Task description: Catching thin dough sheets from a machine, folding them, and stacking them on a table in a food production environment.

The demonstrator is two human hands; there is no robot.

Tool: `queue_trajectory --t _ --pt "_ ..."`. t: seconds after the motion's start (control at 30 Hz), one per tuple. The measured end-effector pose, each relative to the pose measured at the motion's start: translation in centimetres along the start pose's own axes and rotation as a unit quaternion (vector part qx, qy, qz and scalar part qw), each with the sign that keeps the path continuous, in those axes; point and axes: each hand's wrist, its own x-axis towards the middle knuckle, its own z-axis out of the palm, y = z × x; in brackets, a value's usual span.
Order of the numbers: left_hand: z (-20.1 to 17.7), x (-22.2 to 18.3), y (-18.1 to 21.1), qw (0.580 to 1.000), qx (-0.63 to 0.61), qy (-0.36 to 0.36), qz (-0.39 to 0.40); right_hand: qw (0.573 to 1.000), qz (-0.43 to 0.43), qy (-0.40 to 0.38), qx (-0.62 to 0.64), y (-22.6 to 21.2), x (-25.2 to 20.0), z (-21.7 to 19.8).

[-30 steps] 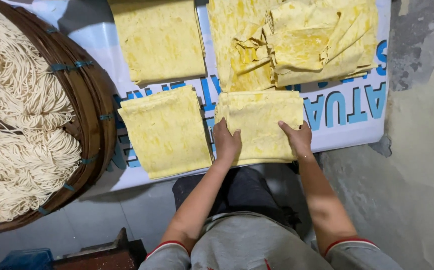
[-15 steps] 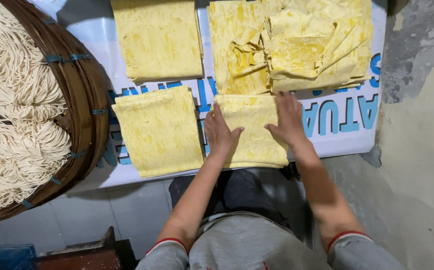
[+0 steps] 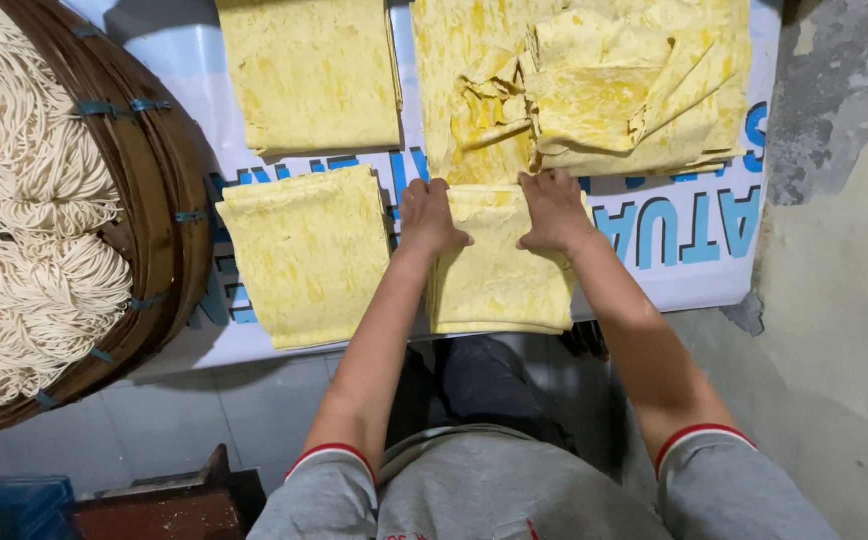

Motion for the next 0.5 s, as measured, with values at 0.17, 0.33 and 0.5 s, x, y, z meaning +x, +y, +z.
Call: queue_trajectory --t 0.17,0.33,0.5 --pt "4.7 -1.6 -3.0 0.977 -0.03 0.115 0.177 0.999 -0.003 0.05 0.014 1.3 -0.1 2.4" --pt "8.8 -5.5 -6.0 0.948 -0.107 0.153 0.257 0.959 -0.113 0.255 -0.044 2.7 -3.5 8.9" --pt "11.8 -4.9 -7.4 0.928 -0.114 0.203 0.292 0.922 -0.17 0.346 -0.039 3.0 -5.8 11.0"
